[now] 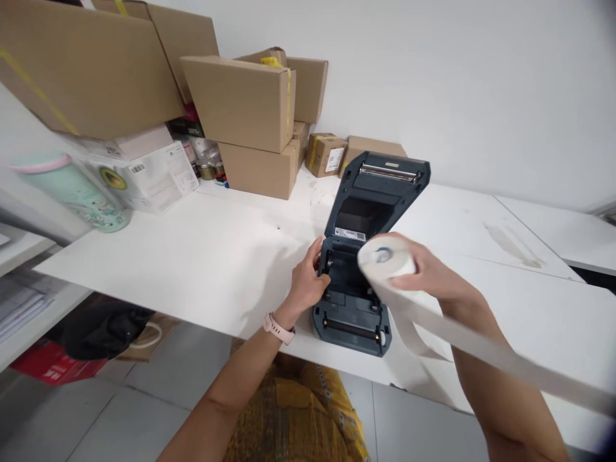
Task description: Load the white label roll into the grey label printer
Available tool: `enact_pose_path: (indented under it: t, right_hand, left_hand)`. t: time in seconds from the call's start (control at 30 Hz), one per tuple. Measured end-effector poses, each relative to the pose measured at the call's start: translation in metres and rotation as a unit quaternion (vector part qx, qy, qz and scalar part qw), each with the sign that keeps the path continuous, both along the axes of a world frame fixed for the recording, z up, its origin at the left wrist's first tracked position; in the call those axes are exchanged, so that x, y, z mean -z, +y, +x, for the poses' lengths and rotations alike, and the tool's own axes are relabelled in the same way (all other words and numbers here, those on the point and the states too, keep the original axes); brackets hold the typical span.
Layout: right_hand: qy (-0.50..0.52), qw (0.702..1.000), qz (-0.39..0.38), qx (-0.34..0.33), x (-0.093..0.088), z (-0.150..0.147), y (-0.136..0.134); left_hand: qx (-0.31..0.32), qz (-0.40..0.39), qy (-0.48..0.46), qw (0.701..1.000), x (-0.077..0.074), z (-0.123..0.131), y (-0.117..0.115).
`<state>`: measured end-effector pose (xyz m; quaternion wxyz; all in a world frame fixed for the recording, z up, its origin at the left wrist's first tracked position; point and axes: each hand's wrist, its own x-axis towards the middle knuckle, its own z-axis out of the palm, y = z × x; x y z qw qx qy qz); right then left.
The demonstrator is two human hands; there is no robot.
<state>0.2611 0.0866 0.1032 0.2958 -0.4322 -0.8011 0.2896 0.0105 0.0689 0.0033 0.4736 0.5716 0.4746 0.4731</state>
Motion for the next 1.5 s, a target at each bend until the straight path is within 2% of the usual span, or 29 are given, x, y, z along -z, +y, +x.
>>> enact_pose_path:
  t: [0.07, 0.1, 0.2, 0.33, 0.47, 0.57, 0.63, 0.73, 0.83, 0.97, 1.07, 1.23, 1.5]
  right_hand:
    - [-0.093, 0.992, -0.037, -0.071, -0.01, -0.028, 0.001]
    - [-0.138, 0.986, -0.044, -0.085, -0.012, -0.039, 0.002]
    - [-0.236, 0.969, -0.027, -0.067, -0.007, -0.059, 0.006]
    - [-0.326, 0.944, -0.028, -0.049, 0.011, -0.066, 0.014]
    - [-0.364, 0.928, -0.036, -0.071, 0.028, -0.069, 0.022]
    - [-0.401, 0.913, -0.02, -0.071, 0.033, -0.07, 0.024]
    - [-0.401, 0.914, 0.014, -0.066, 0.034, -0.07, 0.019]
    - [-0.336, 0.935, 0.1, -0.046, 0.037, -0.063, -0.005]
    - [-0.273, 0.948, 0.162, -0.03, 0.049, -0.056, -0.051]
    - [-0.246, 0.941, 0.232, 0.017, 0.073, -0.059, -0.119]
    - [-0.232, 0.938, 0.25, 0.067, 0.085, -0.071, -0.149]
    - [-0.23, 0.929, 0.272, 0.1, 0.089, -0.086, -0.157]
    - [-0.224, 0.925, 0.285, 0.112, 0.091, -0.09, -0.162]
  left_hand:
    - [-0.001, 0.002, -0.001, 1.0, 0.0, 0.0, 0.0]
    - [-0.001, 0.003, -0.003, 1.0, -0.001, 0.0, 0.0]
    - [-0.005, 0.005, -0.004, 1.0, -0.001, 0.0, -0.001]
    - [-0.005, 0.0, 0.007, 1.0, -0.002, -0.002, -0.002]
    - [-0.002, -0.007, -0.006, 1.0, -0.003, -0.002, -0.003]
    - [-0.006, -0.014, 0.001, 1.0, -0.003, -0.001, -0.002]
    - [-0.01, -0.016, 0.008, 1.0, -0.002, 0.0, -0.001]
    - [-0.012, -0.002, 0.008, 1.0, 0.002, 0.0, 0.0]
    - [-0.009, 0.012, 0.001, 1.0, 0.007, 0.001, 0.001]
    - [-0.013, 0.018, -0.008, 1.0, 0.009, 0.001, 0.001]
    - [-0.012, 0.021, -0.01, 1.0, 0.006, 0.0, -0.001]
    - [-0.009, 0.03, -0.005, 0.999, 0.005, 0.001, 0.0]
    - [-0.014, 0.033, 0.0, 0.999, 0.006, 0.003, 0.001]
